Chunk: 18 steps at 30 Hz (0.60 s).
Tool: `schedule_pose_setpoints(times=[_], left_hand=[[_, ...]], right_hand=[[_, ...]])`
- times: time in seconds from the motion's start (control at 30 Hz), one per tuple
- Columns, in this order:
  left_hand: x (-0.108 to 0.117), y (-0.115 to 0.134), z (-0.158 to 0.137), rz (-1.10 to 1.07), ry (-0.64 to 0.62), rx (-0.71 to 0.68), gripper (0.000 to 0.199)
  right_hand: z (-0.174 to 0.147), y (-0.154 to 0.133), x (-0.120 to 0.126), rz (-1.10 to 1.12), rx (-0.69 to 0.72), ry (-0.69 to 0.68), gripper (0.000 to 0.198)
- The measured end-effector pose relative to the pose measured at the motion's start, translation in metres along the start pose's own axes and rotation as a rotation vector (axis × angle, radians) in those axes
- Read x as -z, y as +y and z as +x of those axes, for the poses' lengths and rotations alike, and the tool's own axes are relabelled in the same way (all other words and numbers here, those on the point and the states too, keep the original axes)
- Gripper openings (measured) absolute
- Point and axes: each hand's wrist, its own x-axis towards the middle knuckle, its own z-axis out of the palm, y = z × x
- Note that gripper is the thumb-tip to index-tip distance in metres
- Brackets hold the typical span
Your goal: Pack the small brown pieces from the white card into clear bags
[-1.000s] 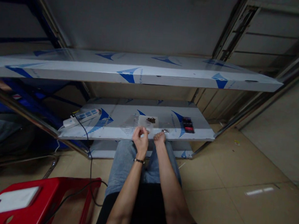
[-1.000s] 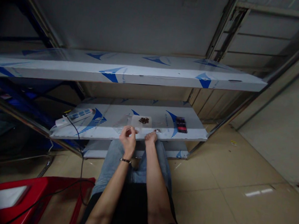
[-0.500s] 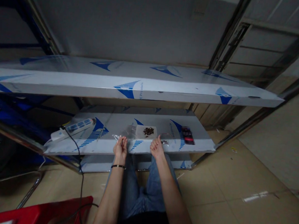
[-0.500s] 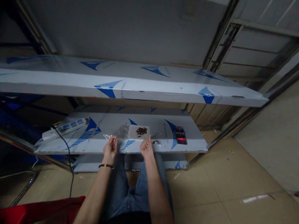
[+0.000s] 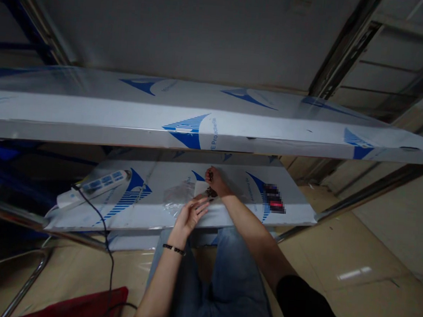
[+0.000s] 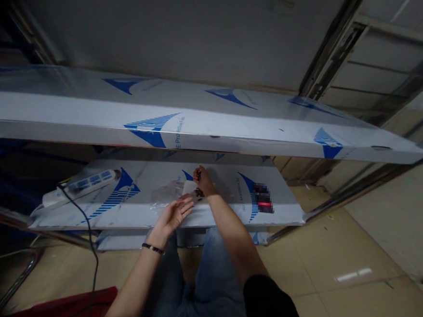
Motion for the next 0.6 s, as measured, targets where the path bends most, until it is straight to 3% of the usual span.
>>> schedule_pose_setpoints(times=[0.1, 0.2, 0.33, 0.6], left_hand=[[-0.008, -0.017, 0.017, 0.33, 0.107, -0.177, 0.027], [-0.009, -0.032, 0.029, 0.673, 0.087, -0.371, 0.025], [-0.008, -0.045, 0.032, 0.927, 0.025, -0.499, 0.032], [0.004, -0.063, 0.037, 1.169, 0.1, -0.757, 0.045]], right_hand=[[0.016, 0.013, -0.001, -0.071, -0.168, -0.088, 0.032], [0.027, 0.023, 0.004, -0.21, -0.228, -0.173, 0.033], [0.04, 0.029, 0.01, -0.387, -0.185, -0.314, 0.042], [0.042, 0.033, 0.015, -0.493, -0.019, -0.399, 0.045]])
